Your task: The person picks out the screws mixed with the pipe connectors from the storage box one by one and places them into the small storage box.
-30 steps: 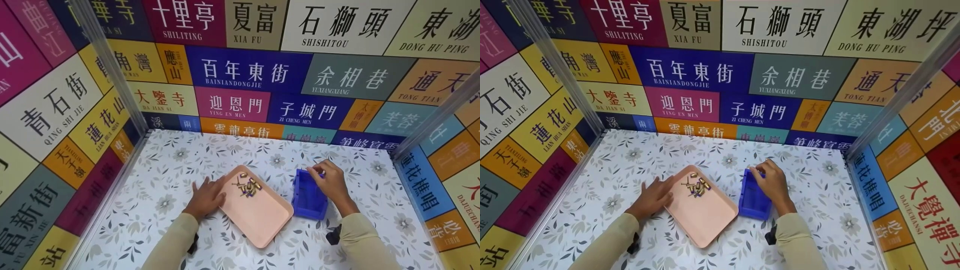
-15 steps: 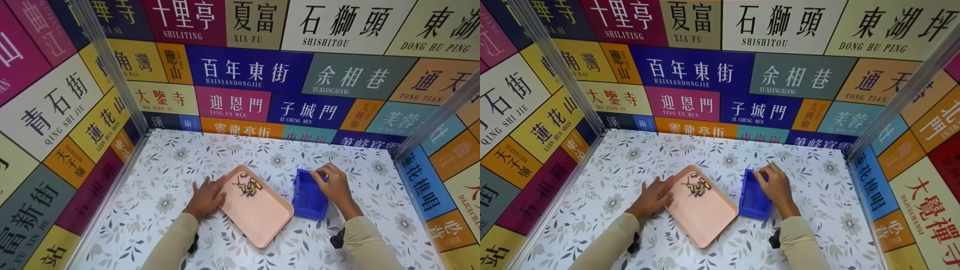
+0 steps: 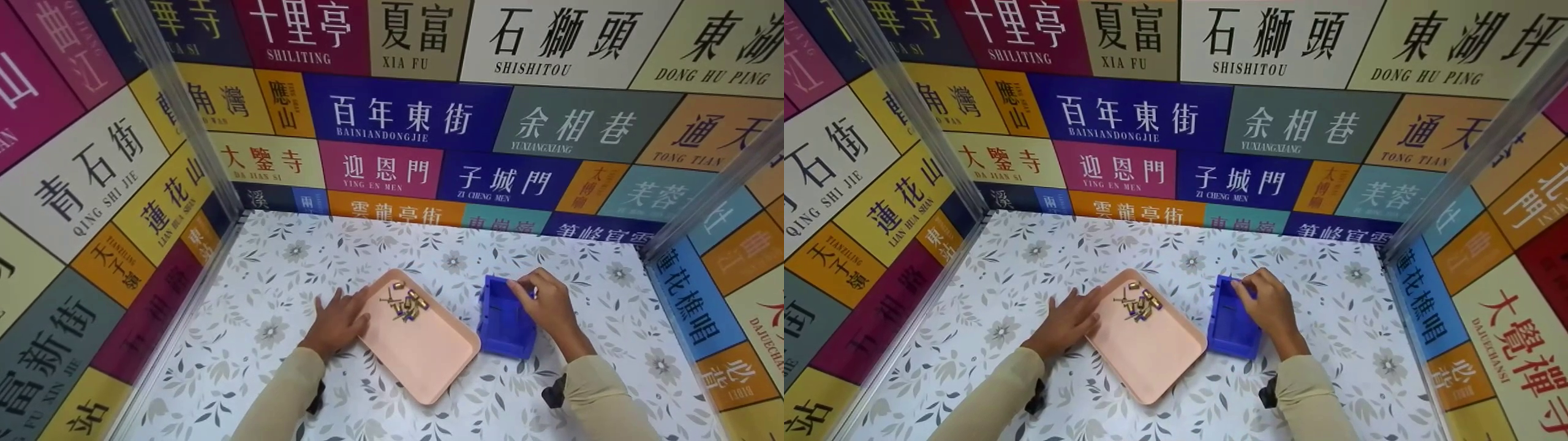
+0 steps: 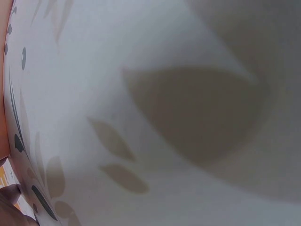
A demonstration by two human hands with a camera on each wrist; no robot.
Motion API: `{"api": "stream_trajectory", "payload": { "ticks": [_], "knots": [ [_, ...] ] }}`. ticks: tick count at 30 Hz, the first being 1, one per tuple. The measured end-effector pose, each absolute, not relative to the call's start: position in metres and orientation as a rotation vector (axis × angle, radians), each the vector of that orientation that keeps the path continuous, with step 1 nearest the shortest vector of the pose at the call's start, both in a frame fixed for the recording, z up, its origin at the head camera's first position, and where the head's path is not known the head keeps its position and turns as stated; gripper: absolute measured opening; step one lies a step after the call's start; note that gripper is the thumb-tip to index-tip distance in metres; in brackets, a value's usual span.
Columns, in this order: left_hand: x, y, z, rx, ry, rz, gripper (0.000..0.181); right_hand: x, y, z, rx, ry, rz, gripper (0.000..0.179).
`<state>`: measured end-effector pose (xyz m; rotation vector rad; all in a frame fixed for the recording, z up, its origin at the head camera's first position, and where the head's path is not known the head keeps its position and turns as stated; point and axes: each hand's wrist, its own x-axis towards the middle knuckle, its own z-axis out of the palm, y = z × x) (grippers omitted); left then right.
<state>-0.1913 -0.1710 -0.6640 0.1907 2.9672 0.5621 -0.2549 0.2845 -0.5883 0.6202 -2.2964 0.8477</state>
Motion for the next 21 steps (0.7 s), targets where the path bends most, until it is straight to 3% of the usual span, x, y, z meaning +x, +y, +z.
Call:
{"api": "stream_trajectory", "payload": {
  "ticks": [21],
  "knots": [
    [-0.1929,-0.1708,-0.6670,0.185,2.966,0.585,0.065,-0.2535,0.2886,-0.5889,0.620,-2.309,0.834,0.014]
  ]
}}
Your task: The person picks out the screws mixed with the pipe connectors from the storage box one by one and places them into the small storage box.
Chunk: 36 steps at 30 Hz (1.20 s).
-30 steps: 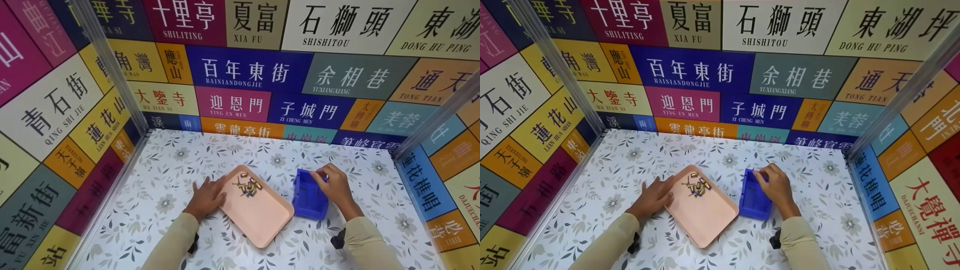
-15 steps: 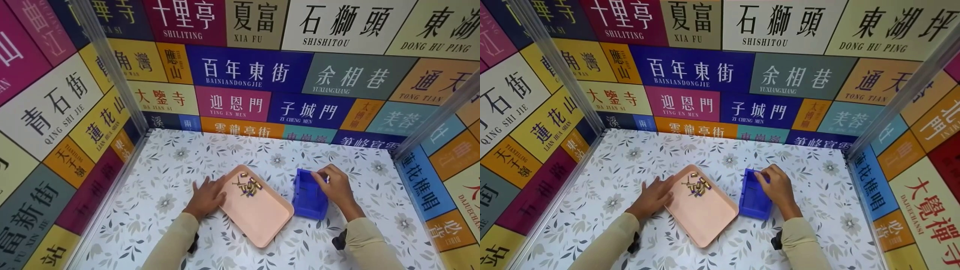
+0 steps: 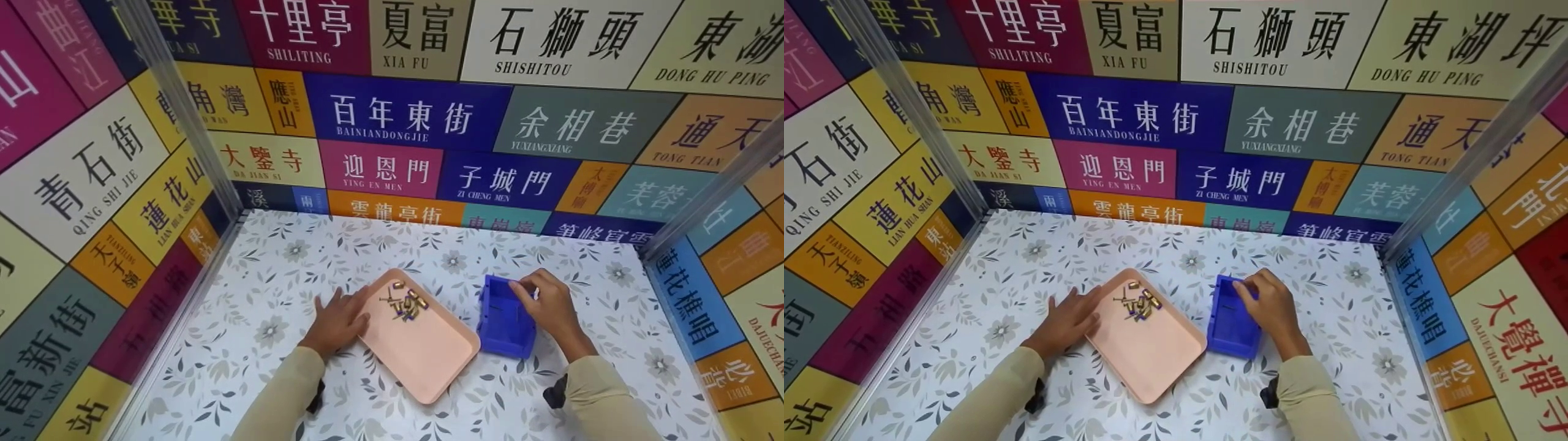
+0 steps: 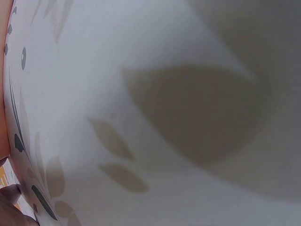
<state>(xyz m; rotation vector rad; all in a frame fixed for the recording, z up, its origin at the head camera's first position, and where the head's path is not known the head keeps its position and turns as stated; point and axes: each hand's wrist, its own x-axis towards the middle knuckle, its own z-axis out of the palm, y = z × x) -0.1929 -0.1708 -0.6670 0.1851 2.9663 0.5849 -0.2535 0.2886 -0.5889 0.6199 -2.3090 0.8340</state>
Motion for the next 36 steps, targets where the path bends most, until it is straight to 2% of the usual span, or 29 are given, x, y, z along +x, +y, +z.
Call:
{"api": "stream_trajectory", "payload": {
  "ticks": [36],
  "knots": [
    [-0.1919,-0.1701,-0.6645,0.184,2.970,0.551,0.064,-0.2524,0.2915,-0.5951,0.669,-2.261,0.834,0.016]
  ]
}}
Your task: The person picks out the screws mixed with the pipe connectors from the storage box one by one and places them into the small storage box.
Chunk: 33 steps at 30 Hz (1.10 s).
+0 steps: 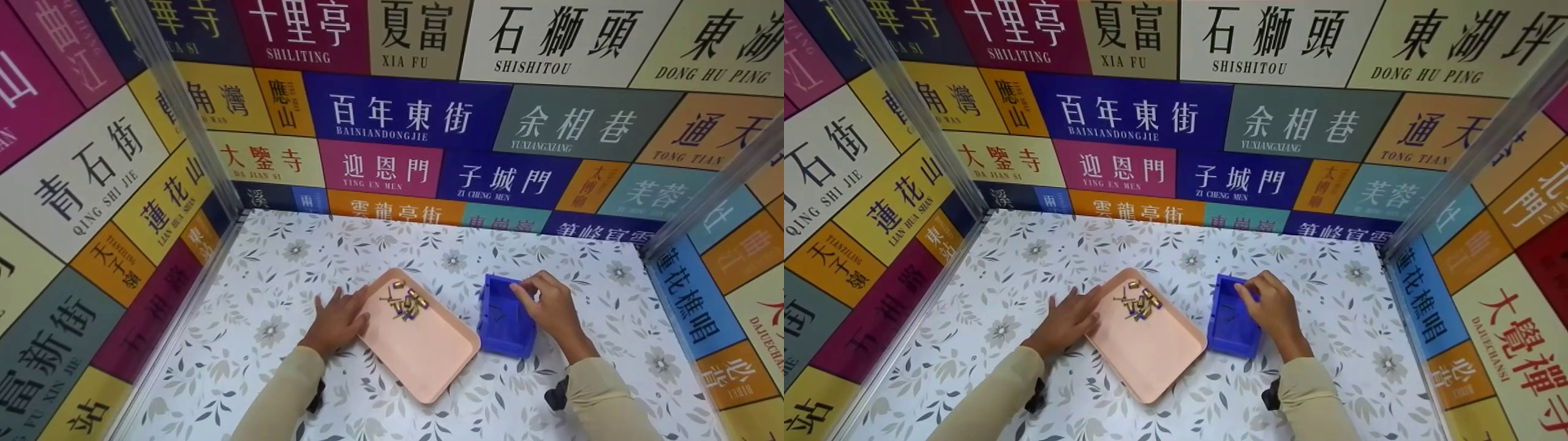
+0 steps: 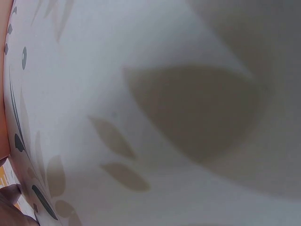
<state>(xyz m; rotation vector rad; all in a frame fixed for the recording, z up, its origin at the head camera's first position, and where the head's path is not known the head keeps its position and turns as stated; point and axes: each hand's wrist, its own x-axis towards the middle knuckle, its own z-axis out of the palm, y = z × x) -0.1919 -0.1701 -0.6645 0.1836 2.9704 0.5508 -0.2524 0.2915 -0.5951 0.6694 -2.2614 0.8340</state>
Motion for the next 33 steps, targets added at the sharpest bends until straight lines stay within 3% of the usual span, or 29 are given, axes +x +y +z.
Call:
{"api": "stream_trajectory", "payload": {
  "ticks": [10,33],
  "knots": [
    [-0.191,-0.170,-0.662,0.174,2.951,0.535,0.065,-0.252,0.265,-0.604,0.654,-2.301,0.897,0.015],
    [-0.191,-0.168,-0.665,0.138,2.978,0.554,0.065,-0.261,0.123,-0.618,0.898,-2.343,1.041,0.010]
  ]
}}
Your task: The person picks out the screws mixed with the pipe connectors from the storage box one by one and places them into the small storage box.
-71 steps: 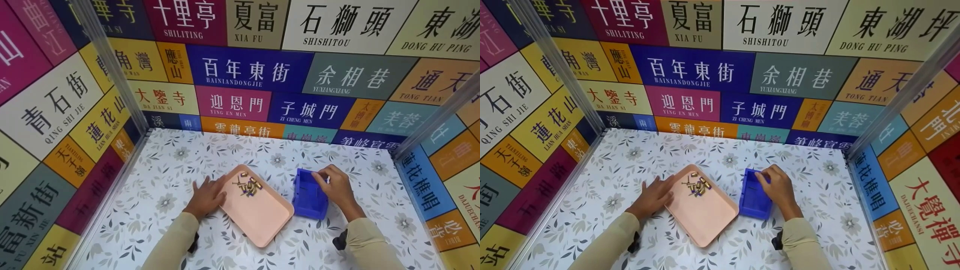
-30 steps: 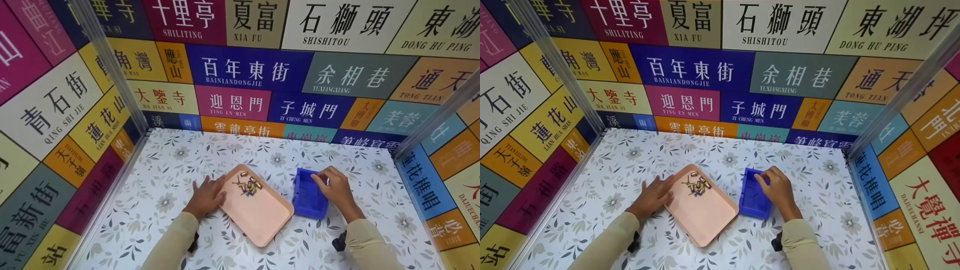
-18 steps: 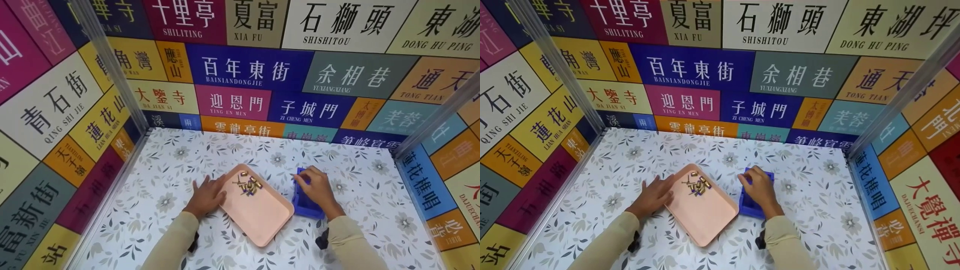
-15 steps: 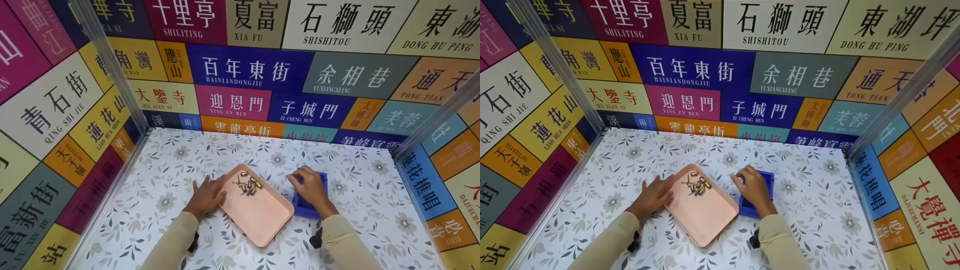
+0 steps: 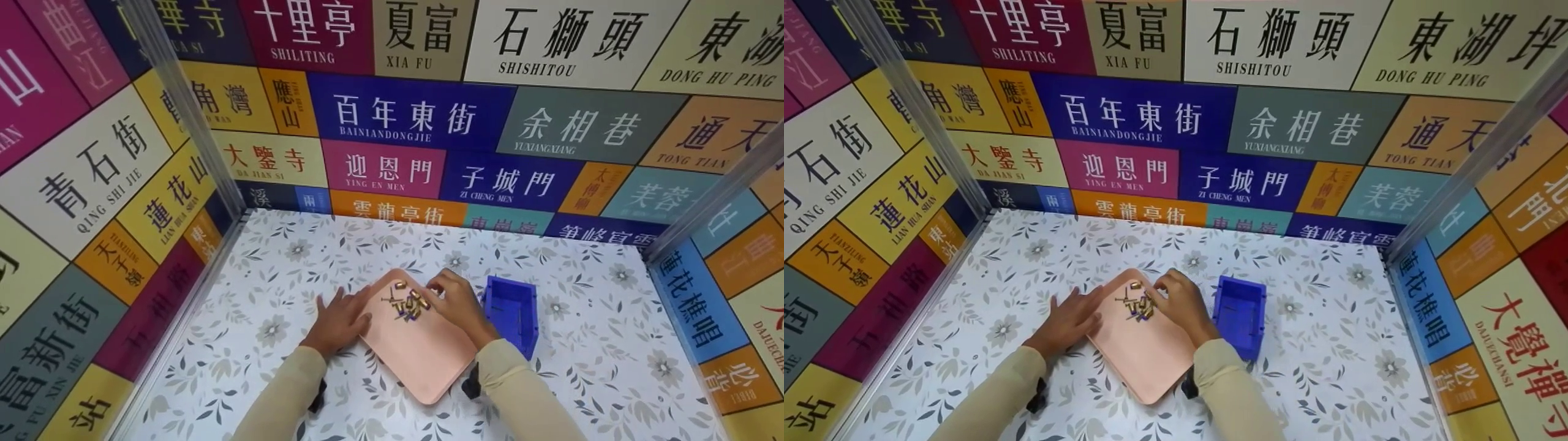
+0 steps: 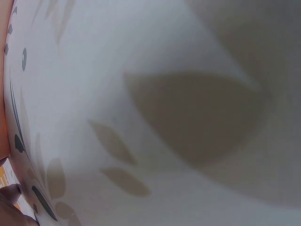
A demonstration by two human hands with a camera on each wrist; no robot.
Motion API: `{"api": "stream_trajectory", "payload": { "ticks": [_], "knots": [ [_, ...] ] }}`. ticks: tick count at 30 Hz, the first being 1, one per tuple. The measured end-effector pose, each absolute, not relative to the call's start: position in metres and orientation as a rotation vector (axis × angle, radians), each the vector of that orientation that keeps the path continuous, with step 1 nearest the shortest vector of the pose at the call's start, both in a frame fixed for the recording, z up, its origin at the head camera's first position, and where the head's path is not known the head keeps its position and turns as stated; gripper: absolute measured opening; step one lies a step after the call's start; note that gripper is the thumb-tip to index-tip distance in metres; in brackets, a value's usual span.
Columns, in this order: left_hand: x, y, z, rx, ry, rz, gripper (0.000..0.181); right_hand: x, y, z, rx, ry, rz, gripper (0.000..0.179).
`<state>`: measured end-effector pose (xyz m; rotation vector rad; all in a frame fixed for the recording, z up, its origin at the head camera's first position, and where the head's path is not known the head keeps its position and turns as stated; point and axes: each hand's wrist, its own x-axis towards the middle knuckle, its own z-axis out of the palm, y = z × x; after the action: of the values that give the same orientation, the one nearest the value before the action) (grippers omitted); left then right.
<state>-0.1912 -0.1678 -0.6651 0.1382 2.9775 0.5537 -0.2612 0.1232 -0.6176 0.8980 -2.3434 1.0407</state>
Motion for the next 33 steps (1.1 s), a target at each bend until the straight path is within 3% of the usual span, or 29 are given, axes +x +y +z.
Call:
{"api": "stream_trajectory", "payload": {
  "ticks": [19,33],
  "knots": [
    [-0.190,-0.173,-0.664,0.209,2.995,0.548,0.065,-0.275,0.057,-0.633,1.003,-2.571,0.988,0.017],
    [-0.191,-0.170,-0.659,0.189,2.954,0.595,0.066,-0.270,0.043,-0.652,0.923,-2.815,0.979,0.026]
  ]
}}
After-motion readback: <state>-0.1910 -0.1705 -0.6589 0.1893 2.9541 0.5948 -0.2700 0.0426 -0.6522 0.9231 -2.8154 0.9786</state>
